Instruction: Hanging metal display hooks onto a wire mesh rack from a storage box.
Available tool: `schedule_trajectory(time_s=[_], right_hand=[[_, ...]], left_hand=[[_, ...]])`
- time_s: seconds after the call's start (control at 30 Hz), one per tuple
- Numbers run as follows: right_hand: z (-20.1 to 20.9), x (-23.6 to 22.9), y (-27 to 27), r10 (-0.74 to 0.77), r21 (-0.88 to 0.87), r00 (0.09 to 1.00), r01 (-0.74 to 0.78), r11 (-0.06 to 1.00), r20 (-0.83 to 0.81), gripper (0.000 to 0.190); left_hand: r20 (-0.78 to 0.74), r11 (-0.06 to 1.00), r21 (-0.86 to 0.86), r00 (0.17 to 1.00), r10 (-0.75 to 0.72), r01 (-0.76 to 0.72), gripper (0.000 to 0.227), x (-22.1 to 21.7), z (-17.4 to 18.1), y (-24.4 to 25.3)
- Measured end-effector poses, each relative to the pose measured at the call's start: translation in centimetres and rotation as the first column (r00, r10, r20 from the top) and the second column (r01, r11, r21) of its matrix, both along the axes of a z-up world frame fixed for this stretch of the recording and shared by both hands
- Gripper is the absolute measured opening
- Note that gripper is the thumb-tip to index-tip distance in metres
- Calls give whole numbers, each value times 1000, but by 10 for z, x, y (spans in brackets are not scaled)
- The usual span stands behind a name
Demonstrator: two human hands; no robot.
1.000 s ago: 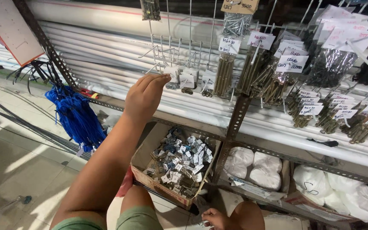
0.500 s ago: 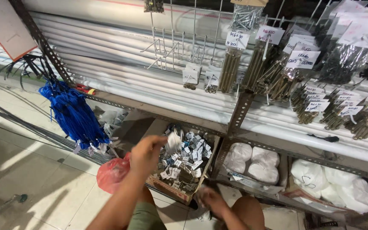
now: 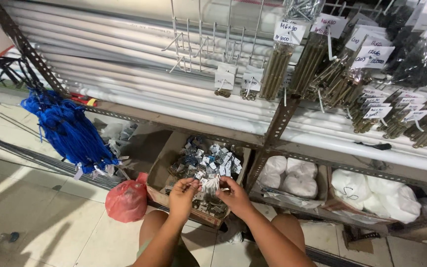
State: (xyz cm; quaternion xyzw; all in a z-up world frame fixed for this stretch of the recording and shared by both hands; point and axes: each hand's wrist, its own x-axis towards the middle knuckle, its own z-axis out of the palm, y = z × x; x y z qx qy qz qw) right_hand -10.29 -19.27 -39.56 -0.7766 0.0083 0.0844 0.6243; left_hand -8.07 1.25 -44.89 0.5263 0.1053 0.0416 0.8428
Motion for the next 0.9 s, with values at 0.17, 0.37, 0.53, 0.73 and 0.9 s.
schedule_trajectory(time_s=[0.17, 0.37, 0.53, 0.73, 0.9], right_hand=[[53, -1, 23, -160, -135, 980, 143, 980, -119, 45], [48, 35, 23, 20, -447, 984, 62, 892, 177, 44], [19, 67, 14, 410, -710, 794, 38, 703, 449, 35], [0, 94, 26, 621, -925, 757, -62, 374, 200, 30], [11, 100, 36, 580, -906, 803, -134, 402, 138, 38]], left_hand=[[10, 996, -88, 1000, 8, -8, 21, 5, -7, -6], [-145, 965, 229, 985, -97, 129, 67, -20, 95, -5], [83, 830, 448, 940, 332, -332, 49, 14, 76, -11], [593, 750, 476, 798, 111, -458, 31, 38, 229, -34], [726, 732, 513, 682, -92, -447, 87, 52, 325, -61]])
